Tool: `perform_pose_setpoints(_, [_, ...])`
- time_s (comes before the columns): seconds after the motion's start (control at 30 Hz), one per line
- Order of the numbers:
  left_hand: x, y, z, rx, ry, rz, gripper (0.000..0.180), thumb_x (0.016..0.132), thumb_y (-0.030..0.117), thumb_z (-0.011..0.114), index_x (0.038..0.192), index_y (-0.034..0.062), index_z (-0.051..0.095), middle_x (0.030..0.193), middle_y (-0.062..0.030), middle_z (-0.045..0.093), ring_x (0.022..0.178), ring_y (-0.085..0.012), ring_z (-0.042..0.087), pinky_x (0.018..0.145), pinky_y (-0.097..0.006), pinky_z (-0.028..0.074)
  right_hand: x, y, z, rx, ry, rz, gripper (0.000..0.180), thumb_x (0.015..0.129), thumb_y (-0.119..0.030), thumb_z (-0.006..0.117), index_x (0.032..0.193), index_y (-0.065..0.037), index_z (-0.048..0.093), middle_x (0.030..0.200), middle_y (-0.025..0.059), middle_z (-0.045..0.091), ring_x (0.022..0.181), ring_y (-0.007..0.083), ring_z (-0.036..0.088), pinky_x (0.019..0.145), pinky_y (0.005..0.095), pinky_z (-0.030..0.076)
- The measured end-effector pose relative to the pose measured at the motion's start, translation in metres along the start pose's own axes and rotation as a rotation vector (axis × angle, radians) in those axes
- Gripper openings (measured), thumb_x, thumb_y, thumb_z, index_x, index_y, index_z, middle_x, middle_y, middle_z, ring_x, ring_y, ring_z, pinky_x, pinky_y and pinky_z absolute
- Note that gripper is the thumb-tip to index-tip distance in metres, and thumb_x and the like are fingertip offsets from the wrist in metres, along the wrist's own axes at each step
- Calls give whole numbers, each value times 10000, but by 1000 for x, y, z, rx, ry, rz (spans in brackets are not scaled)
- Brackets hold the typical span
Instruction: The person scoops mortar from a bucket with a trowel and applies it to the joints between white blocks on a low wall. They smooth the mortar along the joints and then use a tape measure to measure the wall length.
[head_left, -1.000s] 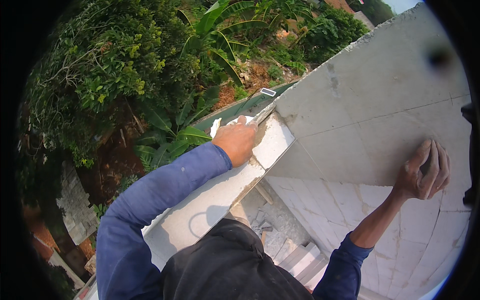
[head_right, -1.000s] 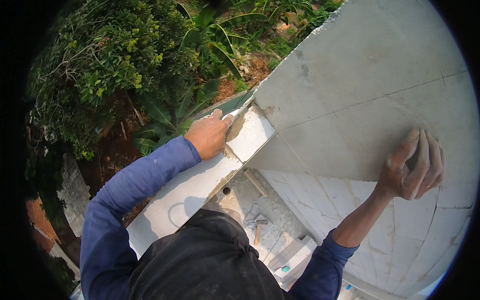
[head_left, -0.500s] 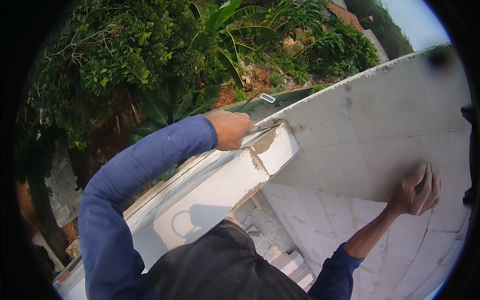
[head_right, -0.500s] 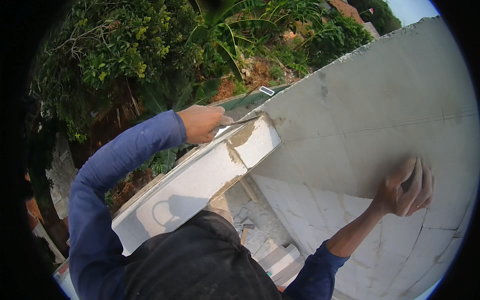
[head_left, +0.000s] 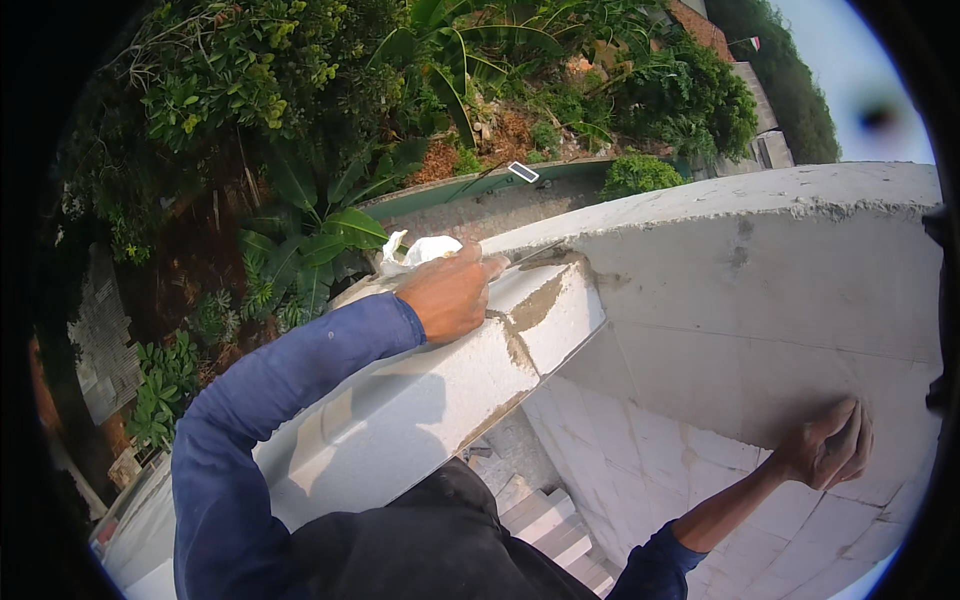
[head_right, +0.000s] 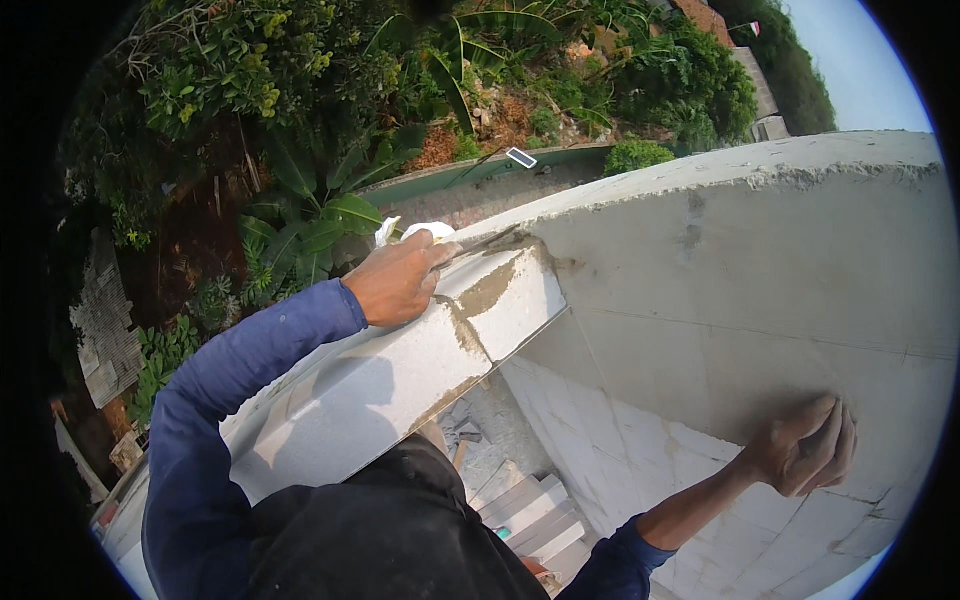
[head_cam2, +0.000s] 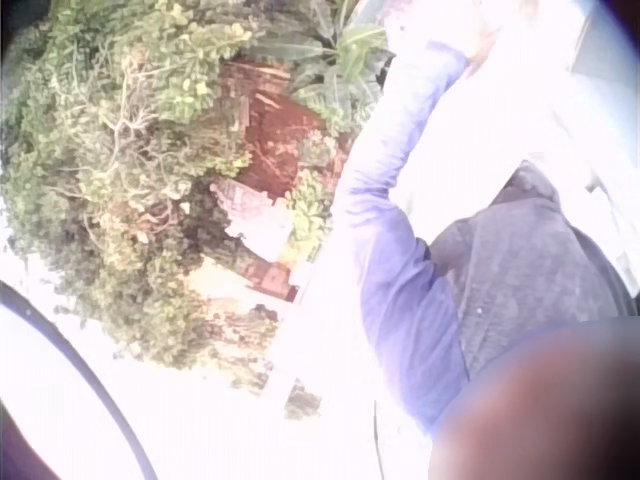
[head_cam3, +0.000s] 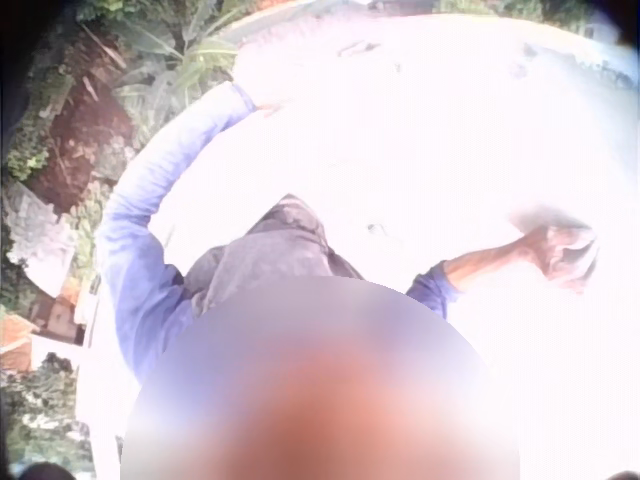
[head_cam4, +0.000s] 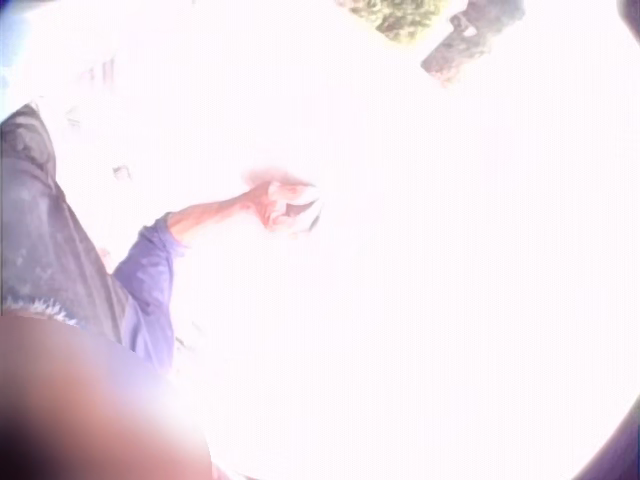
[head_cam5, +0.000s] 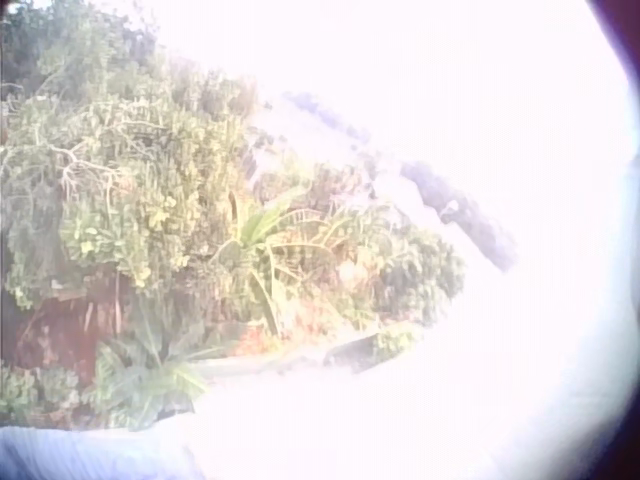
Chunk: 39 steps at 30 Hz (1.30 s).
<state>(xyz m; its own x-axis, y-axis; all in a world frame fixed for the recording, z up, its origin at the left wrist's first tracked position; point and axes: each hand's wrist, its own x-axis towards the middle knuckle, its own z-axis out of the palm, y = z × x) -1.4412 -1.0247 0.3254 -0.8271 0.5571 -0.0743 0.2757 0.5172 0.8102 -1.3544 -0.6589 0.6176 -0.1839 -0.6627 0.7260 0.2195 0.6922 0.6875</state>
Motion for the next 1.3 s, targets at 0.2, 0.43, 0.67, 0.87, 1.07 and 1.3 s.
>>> perform_pose_setpoints(0.2, [12, 23, 4, 97, -23, 29, 505, 859, 73, 593, 1357, 15, 532, 1089, -228, 539, 884, -419, 642, 798, -512, 514, -4, 2, 0, -5, 0, 14, 78, 828, 5, 794, 886, -18, 747, 926, 100, 725, 917, 242, 681, 773, 337, 585])
perform_pose_setpoints(0.43, [19, 21, -20, 236, -235, 172, 476, 833, 87, 604, 1300, 5, 559, 1101, -228, 556, 925, -414, 653, 805, -524, 522, -3, 1, 2, -43, 26, -12, 80, 834, -22, 802, 881, -43, 741, 929, 100, 723, 885, 228, 704, 750, 326, 583])
perform_pose_setpoints(0.67, [-7, -20, -41, 128, -204, 50, 414, 888, 115, 557, 1294, 35, 580, 1094, -223, 556, 968, -404, 639, 826, -522, 506, -4, 8, -1, -100, -13, -47, 76, 833, -56, 813, 836, -44, 737, 915, 98, 723, 867, 221, 723, 695, 306, 607])
perform_pose_setpoints(0.87, [-7, -76, 23, -208, 266, 33, 485, 945, 162, 513, 1423, 80, 522, 1104, -240, 603, 1021, -411, 620, 897, -508, 497, -1, 8, 0, -99, -18, -126, 128, 841, -96, 819, 834, 0, 734, 880, 134, 729, 796, 239, 737, 701, 327, 634])
perform_pose_setpoints(1.07, [16, -76, 48, -29, -204, -209, 524, 896, 142, 549, 1403, 17, 498, 1088, -260, 611, 1019, -422, 634, 883, -521, 512, -10, -6, 7, -60, 60, 39, 262, 911, -274, 751, 876, -17, 723, 916, 124, 695, 813, 233, 675, 739, 374, 556])
perform_pose_setpoints(1.3, [32, -46, 29, -26, -250, -93, 474, 911, 110, 541, 1375, 11, 536, 991, -199, 572, 924, -392, 611, 802, -512, 489, -10, -3, 12, 32, 108, 32, 426, 986, -425, 661, 809, -38, 679, 865, 79, 620, 759, 207, 601, 695, 373, 489])
